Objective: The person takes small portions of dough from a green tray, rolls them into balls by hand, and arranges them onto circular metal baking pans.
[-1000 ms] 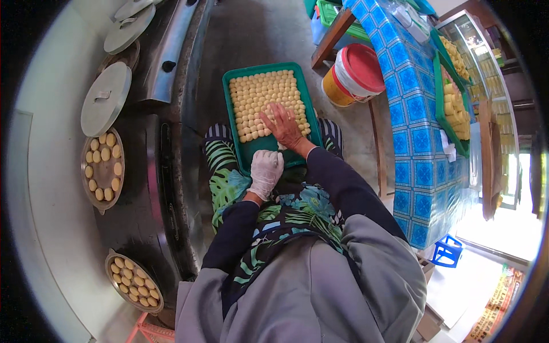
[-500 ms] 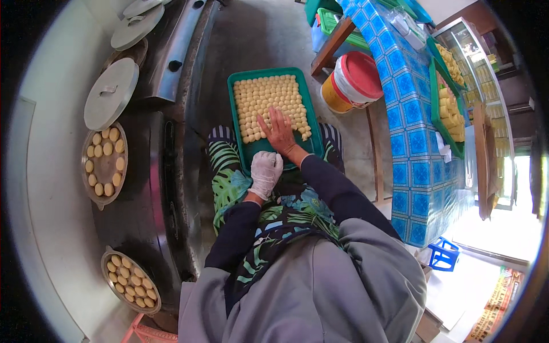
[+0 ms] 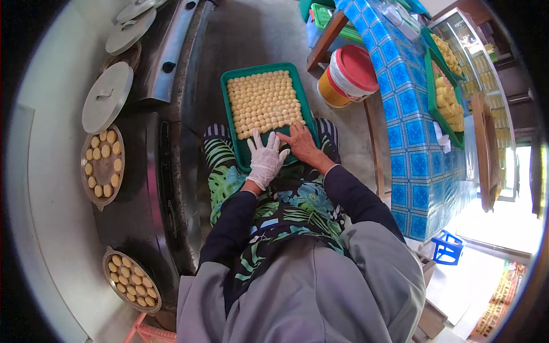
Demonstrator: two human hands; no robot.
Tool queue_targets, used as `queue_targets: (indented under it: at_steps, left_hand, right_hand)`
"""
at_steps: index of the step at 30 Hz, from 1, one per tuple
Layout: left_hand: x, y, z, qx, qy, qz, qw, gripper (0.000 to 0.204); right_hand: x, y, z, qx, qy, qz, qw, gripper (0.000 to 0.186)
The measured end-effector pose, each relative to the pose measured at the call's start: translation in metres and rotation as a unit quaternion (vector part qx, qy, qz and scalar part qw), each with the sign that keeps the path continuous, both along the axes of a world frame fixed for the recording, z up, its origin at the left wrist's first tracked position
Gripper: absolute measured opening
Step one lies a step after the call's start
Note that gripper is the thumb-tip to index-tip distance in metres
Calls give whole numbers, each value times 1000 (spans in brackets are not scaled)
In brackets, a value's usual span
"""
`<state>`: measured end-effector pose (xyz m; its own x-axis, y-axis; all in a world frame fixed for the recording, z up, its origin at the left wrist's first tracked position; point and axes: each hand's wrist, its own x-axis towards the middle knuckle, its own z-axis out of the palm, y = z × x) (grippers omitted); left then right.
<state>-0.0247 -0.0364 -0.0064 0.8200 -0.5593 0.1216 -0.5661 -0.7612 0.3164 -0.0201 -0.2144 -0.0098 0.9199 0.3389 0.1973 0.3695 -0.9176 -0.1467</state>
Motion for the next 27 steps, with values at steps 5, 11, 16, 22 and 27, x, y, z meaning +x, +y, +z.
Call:
queue_targets:
  at_steps: [5, 11, 16, 22, 27]
  left_hand:
    - [2, -5, 3, 30, 0, 24, 999, 60]
    - [4, -1, -1, 35, -1, 1, 999, 57]
    - [7, -5, 6, 67, -15, 1, 998, 56]
    - [-10, 16, 7, 68, 3, -43, 997, 55]
    - [-2, 16, 9, 59, 15, -53, 997, 55]
  right_hand:
    - [10, -11, 5, -16, 128, -3, 992, 47]
    - [-1, -4, 2, -47, 59, -13, 997, 44]
    - [2, -19, 5, -22, 21, -17, 999, 44]
    - [-14, -2, 25, -77, 121, -11, 990, 41]
    - [-21, 1, 26, -103, 136, -20, 985, 43]
